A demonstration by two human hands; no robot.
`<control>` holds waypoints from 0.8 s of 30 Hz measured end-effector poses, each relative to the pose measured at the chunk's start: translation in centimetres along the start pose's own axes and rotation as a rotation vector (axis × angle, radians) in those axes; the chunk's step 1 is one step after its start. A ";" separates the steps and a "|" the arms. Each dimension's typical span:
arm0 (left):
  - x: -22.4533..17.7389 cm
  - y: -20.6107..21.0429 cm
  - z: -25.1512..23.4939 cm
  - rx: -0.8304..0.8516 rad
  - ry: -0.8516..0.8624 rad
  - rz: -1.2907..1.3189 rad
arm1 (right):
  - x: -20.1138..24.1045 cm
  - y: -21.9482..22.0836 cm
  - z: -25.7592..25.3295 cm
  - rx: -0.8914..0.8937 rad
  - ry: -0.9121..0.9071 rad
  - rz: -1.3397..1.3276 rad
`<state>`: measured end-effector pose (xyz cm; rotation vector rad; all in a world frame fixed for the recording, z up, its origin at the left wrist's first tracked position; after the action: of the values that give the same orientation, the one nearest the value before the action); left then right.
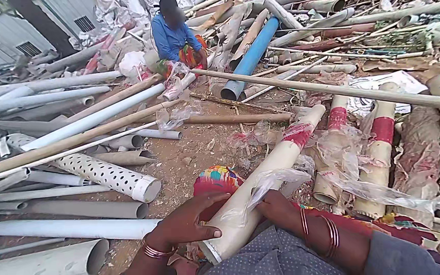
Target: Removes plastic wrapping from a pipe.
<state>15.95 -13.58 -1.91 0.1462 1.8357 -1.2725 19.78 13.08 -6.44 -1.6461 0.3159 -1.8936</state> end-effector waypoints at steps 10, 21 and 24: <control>-3.8 3.8 -8.0 0.235 -0.154 -0.467 | -0.3 -1.7 -0.2 0.081 0.104 -0.171; 0.5 3.4 -7.0 -0.029 -0.150 -0.162 | -2.4 -5.4 -2.0 0.190 -0.155 0.213; 1.3 3.1 -7.8 0.106 -0.209 0.181 | -2.4 -4.4 -2.2 0.008 -0.210 0.202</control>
<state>12.31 -6.30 -4.25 0.2241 1.5424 -1.2101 16.60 17.46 -6.45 -1.7211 0.3720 -1.5578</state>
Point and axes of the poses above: each hand's wrist, its own z-axis away from the middle knuckle, its own y-axis out of the palm, x = y × z, the point moved 1 cm from there along -z, towards the middle knuckle, and after that the axes turned 5 degrees about -x, right-handed, at the moved point
